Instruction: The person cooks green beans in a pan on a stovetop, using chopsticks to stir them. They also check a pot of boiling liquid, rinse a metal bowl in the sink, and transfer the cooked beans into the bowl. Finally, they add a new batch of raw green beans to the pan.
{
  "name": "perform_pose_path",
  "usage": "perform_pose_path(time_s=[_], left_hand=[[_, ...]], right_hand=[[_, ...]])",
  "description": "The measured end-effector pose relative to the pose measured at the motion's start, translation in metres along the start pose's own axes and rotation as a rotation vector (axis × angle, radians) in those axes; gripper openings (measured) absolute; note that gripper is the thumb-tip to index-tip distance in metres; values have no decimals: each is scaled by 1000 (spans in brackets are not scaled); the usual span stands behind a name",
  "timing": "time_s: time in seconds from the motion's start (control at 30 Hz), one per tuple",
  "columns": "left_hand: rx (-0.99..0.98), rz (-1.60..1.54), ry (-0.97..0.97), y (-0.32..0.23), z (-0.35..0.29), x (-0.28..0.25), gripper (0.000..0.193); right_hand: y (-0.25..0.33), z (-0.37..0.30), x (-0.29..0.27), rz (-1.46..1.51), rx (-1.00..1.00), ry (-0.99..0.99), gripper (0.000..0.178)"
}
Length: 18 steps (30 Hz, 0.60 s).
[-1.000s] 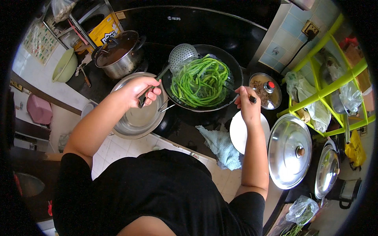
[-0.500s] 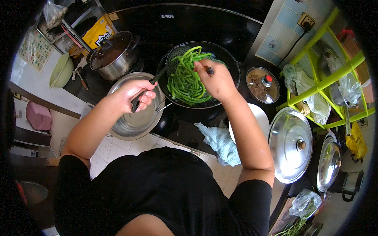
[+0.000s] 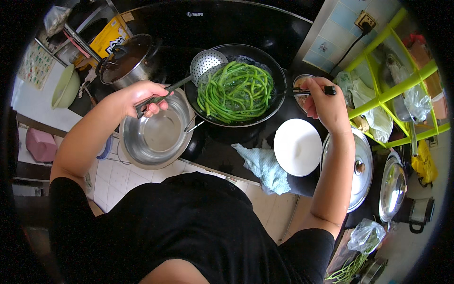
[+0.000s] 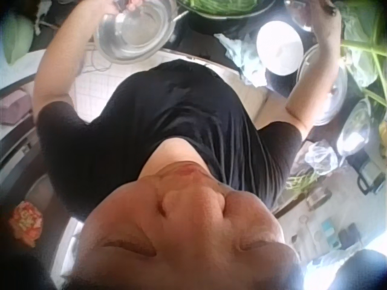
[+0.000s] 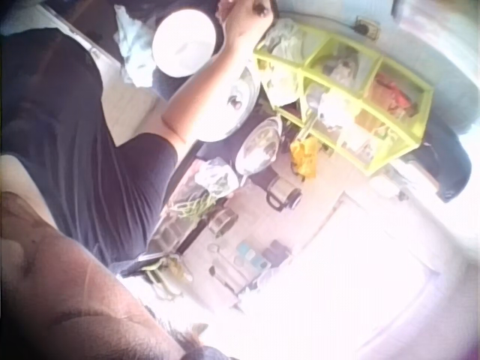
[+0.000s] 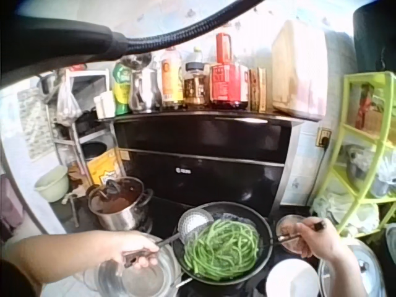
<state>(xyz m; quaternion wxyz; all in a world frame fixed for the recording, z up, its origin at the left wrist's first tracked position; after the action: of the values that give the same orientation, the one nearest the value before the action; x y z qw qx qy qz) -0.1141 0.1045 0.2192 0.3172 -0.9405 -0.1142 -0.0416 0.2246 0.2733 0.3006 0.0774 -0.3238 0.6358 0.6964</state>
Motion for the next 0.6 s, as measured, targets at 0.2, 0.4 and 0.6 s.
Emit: perform_pose_path(time_s=[0.2,0.4,0.6], left_hand=[[-53,-9,39,8,9,14,17],[-184,-373,349,30,7,28,13],[-214,-683,517,46,8,44,18]], right_hand=[[-53,14,38,120,18,187,28],[-80,29,52,188,-37,16,34],[-63,19,56,246,-27,-94,32]])
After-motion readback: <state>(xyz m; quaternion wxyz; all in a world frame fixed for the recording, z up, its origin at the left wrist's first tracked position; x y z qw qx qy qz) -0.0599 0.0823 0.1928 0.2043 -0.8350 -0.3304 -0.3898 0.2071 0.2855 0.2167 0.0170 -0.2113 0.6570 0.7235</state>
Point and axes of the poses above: each hand's wrist, its own z-axis towards the middle knuckle, its own x-axis out of the palm, y = z × x, the point moved 8 cm from there along z, towards the middle knuckle, and after that the axes turned 3 degrees about -z, right-handed, at the moved point
